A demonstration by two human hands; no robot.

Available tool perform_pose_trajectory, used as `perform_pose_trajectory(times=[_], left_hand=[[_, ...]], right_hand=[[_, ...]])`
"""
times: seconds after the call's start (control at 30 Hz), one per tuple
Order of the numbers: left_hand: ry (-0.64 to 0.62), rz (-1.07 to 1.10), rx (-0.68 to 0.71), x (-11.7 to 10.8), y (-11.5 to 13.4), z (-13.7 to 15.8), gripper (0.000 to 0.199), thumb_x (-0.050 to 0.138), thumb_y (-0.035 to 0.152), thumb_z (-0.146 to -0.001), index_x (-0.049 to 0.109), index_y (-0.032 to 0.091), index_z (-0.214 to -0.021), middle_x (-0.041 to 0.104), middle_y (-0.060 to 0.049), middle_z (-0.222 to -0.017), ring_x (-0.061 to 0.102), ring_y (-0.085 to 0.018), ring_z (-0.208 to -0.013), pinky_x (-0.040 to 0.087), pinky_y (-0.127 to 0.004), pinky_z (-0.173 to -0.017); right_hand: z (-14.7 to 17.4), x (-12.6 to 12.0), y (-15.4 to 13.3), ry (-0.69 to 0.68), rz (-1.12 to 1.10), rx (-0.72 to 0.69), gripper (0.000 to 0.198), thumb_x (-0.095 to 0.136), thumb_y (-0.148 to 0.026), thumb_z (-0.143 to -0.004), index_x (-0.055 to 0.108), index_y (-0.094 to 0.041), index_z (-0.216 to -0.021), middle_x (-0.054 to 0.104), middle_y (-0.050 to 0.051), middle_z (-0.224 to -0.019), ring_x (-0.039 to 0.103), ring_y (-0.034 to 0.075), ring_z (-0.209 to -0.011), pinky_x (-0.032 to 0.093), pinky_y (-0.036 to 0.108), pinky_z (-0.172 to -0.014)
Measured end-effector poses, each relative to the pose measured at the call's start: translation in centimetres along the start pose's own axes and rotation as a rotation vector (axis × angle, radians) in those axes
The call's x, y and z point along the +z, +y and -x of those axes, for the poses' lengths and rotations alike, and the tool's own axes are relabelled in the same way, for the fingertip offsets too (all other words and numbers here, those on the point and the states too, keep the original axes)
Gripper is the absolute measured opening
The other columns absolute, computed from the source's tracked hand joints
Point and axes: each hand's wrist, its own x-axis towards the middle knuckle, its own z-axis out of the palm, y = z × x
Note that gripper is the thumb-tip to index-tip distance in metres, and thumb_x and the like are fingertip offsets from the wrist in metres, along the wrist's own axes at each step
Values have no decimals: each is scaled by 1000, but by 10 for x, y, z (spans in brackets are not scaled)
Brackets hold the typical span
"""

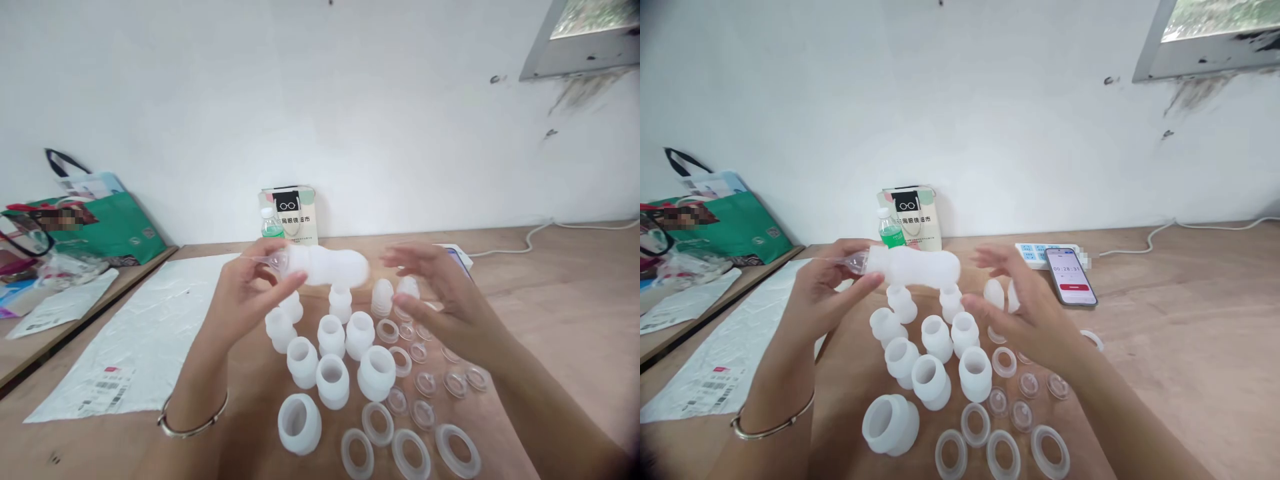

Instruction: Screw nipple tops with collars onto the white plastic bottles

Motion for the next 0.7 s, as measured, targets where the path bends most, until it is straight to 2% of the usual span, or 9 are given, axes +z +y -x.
perform_pose_trajectory(times=[0.1,0.2,0.33,0.4,0.5,0.6,0.7], left_hand=[[3,-243,-129,-2,-20,-8,41,64,49,-82,60,21,-113,68,-5,-103,65,-19,-82,54,-28,-68],[-219,-378,-220,9,-48,-20,45,52,53,-88,56,20,-120,69,-7,-104,68,-22,-82,54,-32,-70],[-438,-473,-243,32,-83,-42,35,66,45,-80,64,20,-105,70,-5,-92,67,-24,-84,53,-35,-74],[-553,-510,-251,39,-94,-53,33,69,40,-81,64,18,-105,69,-4,-94,66,-21,-84,54,-37,-76],[-668,-542,-269,46,-104,-62,29,61,35,-90,61,14,-109,65,-6,-102,64,-18,-88,54,-38,-78],[-687,-549,-282,48,-109,-64,29,58,35,-92,59,14,-113,64,-7,-109,64,-19,-94,54,-40,-82],[-629,-539,-279,44,-105,-60,40,61,38,-88,55,16,-121,62,-9,-115,63,-23,-100,52,-43,-87]], right_hand=[[-6,-7,5,96,-21,26,35,59,-37,-89,49,-27,-122,64,6,-117,61,21,-108,52,38,-91],[-9,-12,7,105,35,81,27,58,-39,-89,57,-25,-113,68,5,-109,64,21,-100,53,37,-86],[-10,-14,10,70,115,183,26,54,-45,-90,62,-25,-104,70,5,-105,66,20,-89,54,33,-71],[-11,-14,12,-6,150,208,26,53,-46,-90,62,-24,-101,71,5,-101,66,21,-88,52,31,-66],[-13,-15,14,-135,239,227,23,50,-42,-91,62,-23,-98,71,4,-100,66,20,-88,51,31,-69],[-14,-15,20,-340,429,327,20,44,-34,-93,60,-23,-95,71,3,-95,67,19,-82,48,30,-66],[-11,-10,36,-568,635,434,17,45,-19,-88,61,-21,-84,70,5,-84,66,22,-73,42,30,-58]])
